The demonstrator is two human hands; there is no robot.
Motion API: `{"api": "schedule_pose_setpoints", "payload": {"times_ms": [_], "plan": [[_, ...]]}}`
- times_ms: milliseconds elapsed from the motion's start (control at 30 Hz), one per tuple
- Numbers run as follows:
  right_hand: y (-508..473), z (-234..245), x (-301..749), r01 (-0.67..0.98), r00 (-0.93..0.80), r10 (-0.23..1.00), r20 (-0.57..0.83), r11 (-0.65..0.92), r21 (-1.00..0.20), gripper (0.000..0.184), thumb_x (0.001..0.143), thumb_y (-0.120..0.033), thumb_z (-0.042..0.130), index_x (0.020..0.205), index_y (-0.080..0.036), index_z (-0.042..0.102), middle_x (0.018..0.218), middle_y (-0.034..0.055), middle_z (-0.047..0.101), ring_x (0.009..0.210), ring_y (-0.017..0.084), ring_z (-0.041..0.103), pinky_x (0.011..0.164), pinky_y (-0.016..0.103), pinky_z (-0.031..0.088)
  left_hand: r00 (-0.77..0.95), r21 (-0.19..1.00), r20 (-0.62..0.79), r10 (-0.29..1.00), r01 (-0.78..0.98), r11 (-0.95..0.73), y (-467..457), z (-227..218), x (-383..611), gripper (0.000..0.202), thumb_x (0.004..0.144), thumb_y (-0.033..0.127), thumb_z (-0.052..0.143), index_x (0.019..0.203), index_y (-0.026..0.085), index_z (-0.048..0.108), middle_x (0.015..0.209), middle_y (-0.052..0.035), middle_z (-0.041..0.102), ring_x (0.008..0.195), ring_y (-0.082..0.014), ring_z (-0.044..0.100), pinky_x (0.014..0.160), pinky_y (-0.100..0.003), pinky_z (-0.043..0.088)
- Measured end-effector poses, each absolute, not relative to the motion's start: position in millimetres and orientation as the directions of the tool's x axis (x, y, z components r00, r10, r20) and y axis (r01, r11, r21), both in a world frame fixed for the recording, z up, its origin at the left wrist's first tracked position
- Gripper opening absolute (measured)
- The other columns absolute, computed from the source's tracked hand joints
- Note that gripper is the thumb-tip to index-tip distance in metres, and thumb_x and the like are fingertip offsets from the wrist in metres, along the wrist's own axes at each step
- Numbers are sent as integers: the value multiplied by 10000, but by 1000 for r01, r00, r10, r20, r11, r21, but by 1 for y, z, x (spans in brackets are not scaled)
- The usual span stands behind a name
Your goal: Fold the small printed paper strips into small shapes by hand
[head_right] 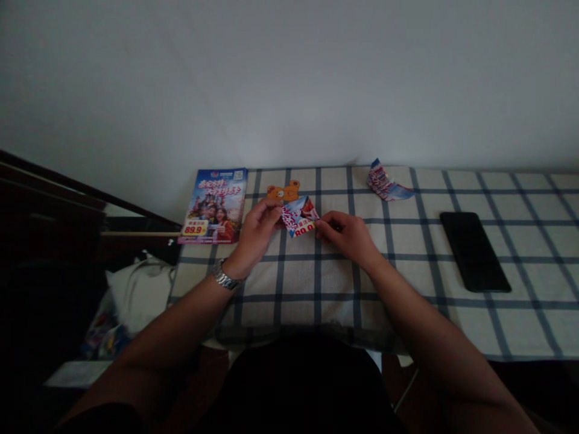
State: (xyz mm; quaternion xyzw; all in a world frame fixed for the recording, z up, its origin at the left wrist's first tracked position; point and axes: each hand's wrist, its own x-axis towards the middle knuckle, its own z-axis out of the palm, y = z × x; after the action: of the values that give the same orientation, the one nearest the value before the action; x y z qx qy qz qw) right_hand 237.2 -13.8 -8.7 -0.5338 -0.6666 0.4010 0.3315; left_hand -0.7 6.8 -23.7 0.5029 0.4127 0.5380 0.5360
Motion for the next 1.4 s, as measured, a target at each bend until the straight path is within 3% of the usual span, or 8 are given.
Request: {"api": "schedule_pose_setpoints", "payload": {"times_ms": [233, 467, 667, 967, 1200, 1400], "plan": [[-13, -10, 239, 481, -174, 982, 73, 149, -864, 365, 962, -559, 669, 930, -208, 766, 755, 37, 770, 634, 189, 682, 589, 305, 524, 172, 976, 204, 964, 45, -215, 11, -27, -6, 321, 919, 490, 774, 1068, 213, 706, 1043, -67, 735, 892, -177, 692, 759, -280, 564], [-13, -13, 237, 381, -167, 981, 98, 156, -911, 363, 919, -516, 750, 1152, -238, 743, 1039, 74, 813, 798, 225, 760, 740, 368, 626, 176, 959, 236, 956, 115, -258, 11, -28, -7, 259, 935, 448, 763, 1029, 209, 728, 976, -46, 752, 847, -173, 700, 767, -282, 561], [-13, -16, 239, 379, -178, 980, 93, 156, -912, 315, 929, -501, 745, 1100, -237, 756, 920, 52, 802, 741, 223, 756, 689, 357, 614, 230, 945, 250, 941, 154, -289, 10, -28, -6, 216, 956, 414, 736, 1029, 211, 728, 975, -39, 751, 864, -173, 707, 798, -284, 562], [-13, -15, 240, 493, -143, 958, 249, 287, -822, 241, 951, -429, 744, 1051, -213, 783, 890, 62, 786, 752, 214, 727, 679, 349, 584, 304, 896, 340, 890, 180, -405, 8, -28, -7, 169, 958, 237, 715, 1124, 211, 692, 1098, -58, 728, 963, -165, 711, 859, -289, 585], [-12, -15, 240, 476, -231, 893, 386, 450, -755, 119, 986, -310, 707, 1051, -245, 782, 1019, 55, 798, 893, 209, 754, 739, 331, 626, 333, 780, 413, 848, 352, -518, 8, -24, -10, 146, 974, 113, 666, 1065, 221, 700, 1060, -34, 709, 969, -157, 684, 791, -270, 583], [-11, -10, 240, 456, -295, 844, 448, 536, -710, 138, 983, -229, 700, 1095, -258, 776, 1086, 67, 795, 1009, 238, 763, 868, 397, 641, 347, 783, 423, 837, 325, -531, 9, -25, -12, 276, 926, 15, 655, 1092, 232, 697, 1120, -37, 706, 1078, -173, 702, 924, -329, 621]]}}
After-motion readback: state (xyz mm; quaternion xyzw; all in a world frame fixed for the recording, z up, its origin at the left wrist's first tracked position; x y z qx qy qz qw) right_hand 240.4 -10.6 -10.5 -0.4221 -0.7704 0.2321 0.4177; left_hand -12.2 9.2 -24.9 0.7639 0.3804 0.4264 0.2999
